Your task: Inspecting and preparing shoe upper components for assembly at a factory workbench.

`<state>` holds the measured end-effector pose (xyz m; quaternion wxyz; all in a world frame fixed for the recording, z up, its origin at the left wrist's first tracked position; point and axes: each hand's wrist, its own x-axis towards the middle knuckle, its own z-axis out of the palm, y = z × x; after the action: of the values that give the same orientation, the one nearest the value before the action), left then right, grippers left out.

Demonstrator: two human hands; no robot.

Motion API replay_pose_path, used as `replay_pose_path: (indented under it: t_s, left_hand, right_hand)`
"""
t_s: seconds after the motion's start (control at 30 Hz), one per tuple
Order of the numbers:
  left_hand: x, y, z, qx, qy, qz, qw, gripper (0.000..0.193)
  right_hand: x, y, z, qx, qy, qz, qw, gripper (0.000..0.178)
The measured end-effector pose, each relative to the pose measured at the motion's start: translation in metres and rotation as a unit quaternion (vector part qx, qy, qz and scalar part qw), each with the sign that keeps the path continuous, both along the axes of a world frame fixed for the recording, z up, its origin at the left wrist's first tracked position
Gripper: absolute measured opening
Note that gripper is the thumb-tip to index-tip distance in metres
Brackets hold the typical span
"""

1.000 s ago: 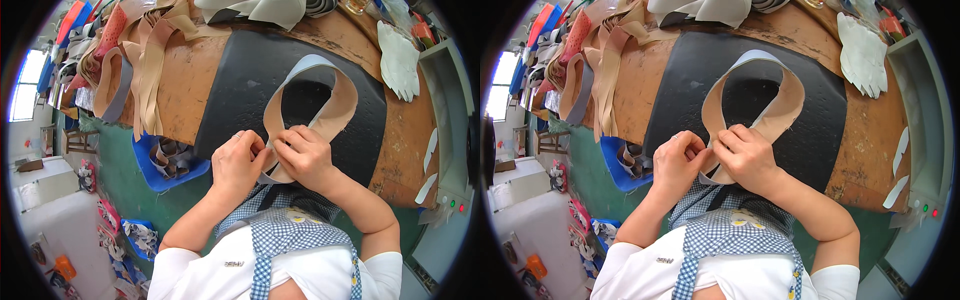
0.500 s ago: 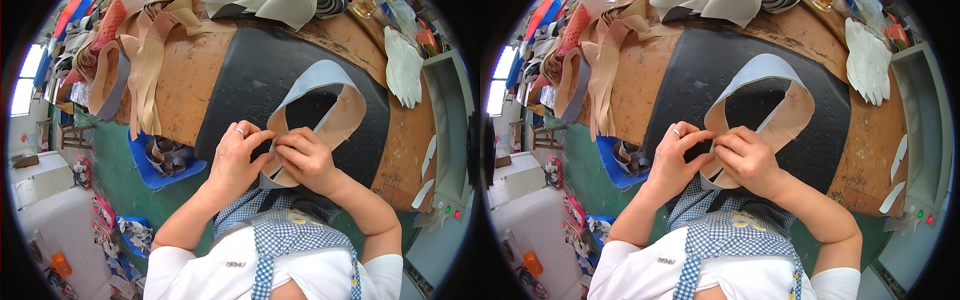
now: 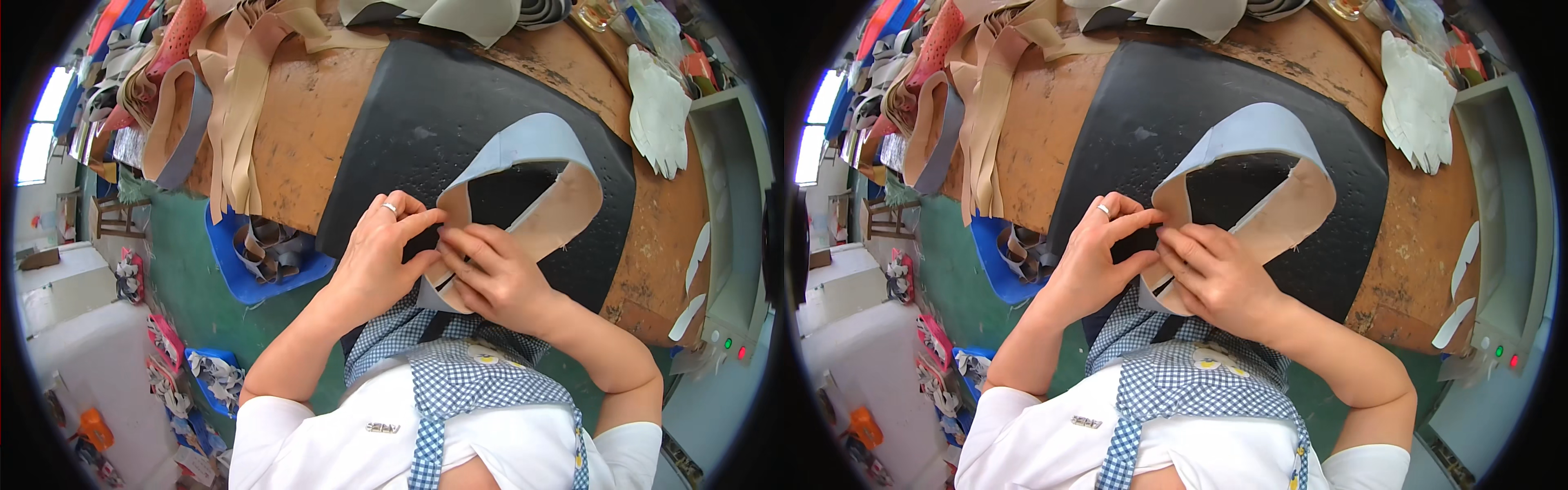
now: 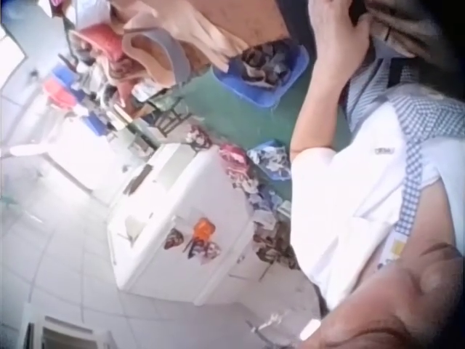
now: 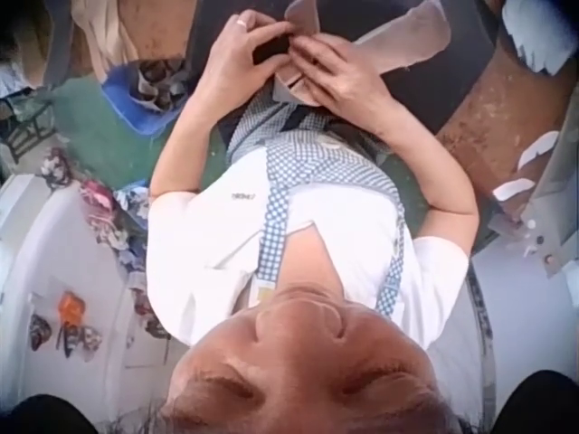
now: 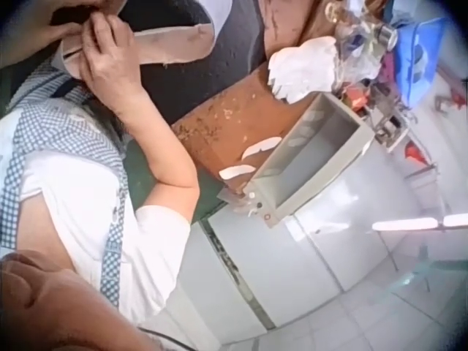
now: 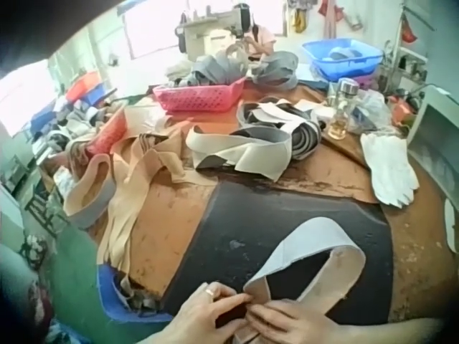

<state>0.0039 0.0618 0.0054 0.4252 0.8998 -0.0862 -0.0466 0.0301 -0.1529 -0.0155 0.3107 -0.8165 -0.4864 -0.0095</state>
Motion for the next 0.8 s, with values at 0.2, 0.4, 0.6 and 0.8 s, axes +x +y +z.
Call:
replay_pose_path:
  t_s: [0.2, 0.4, 0.6, 0.8]
  left_hand:
    - [-0.007, 0.0, 0.007, 0.008, 0.04, 0.004, 0.999, 0.044]
    - [-0.009, -0.003, 0.002, 0.02, -0.008, 0.004, 1.0, 0.039]
    - [-0.009, -0.001, 0.001, -0.04, -0.045, 0.027, 0.998, 0.03]
    - [-0.006, -0.002, 0.011, 0.073, -0.157, -0.005, 0.985, 0.04]
  right_hand:
    - [0.011, -0.024, 0.026, 0.114, 0.225, -0.083, 0.964, 0.039]
    - [-0.005, -0.022, 0.04, 0.088, 0.088, -0.036, 0.992, 0.03]
    - [-0.026, -0.016, 0.033, -0.014, -0.008, -0.038, 0.999, 0.029]
    - [-0.018, -0.014, 0.046, 0.02, -0.043, -0.061, 0.997, 0.025]
